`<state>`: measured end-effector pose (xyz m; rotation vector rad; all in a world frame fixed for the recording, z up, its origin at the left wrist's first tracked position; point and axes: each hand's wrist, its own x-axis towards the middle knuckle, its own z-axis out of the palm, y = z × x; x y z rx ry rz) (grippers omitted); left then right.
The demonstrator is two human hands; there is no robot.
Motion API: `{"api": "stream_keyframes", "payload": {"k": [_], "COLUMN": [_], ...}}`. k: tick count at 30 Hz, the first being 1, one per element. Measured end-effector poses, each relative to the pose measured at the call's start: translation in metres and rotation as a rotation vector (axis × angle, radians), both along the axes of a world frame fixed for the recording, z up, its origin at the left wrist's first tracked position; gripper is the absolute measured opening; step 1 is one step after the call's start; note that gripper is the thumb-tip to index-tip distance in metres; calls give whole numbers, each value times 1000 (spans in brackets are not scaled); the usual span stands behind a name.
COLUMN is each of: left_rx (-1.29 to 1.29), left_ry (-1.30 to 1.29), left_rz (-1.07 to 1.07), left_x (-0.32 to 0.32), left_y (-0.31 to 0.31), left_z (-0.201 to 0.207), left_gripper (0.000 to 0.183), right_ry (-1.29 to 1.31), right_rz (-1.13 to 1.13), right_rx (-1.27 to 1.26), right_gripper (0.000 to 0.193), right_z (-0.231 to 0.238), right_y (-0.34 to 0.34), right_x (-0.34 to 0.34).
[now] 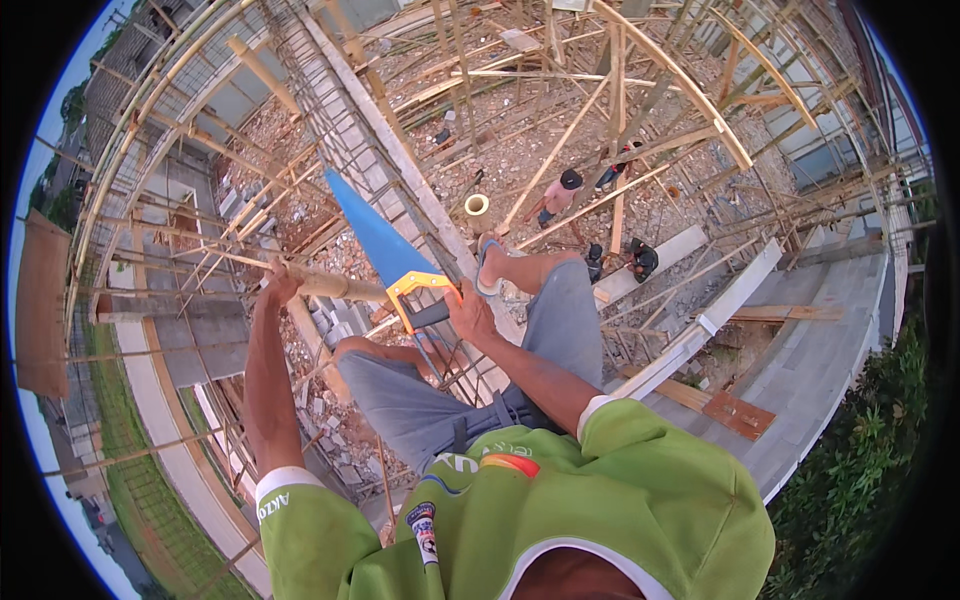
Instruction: The person uses a hand saw to cut a bamboo pole while standing on scaffolding at a construction site. The person holds the bamboo with one hand and saws with the other, producing cut pieces that fall away.
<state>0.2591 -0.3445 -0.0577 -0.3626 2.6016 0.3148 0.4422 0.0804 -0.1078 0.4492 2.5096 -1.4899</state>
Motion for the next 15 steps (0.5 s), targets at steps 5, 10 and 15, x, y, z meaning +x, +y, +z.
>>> {"api": "stream_keyframes", "payload": {"k": [5,10,15], "left_rx": [10,-2,-187], "left_ry": [15,14,0], "left_rz": [0,17,-245], "left_x": [-5,-10,-9], "left_y": [33,39,11], "left_z": [14,-4,-32], "left_gripper": [102,98,89], "right_ry": [147,128,116], "right_rz": [-30,-40,25], "right_rx": [-12,-31,-112], "right_gripper": [53,46,43], "right_z": [-11,-20,-25], "right_y": [2,2,0], "right_x": [-2,-3,-1]}}
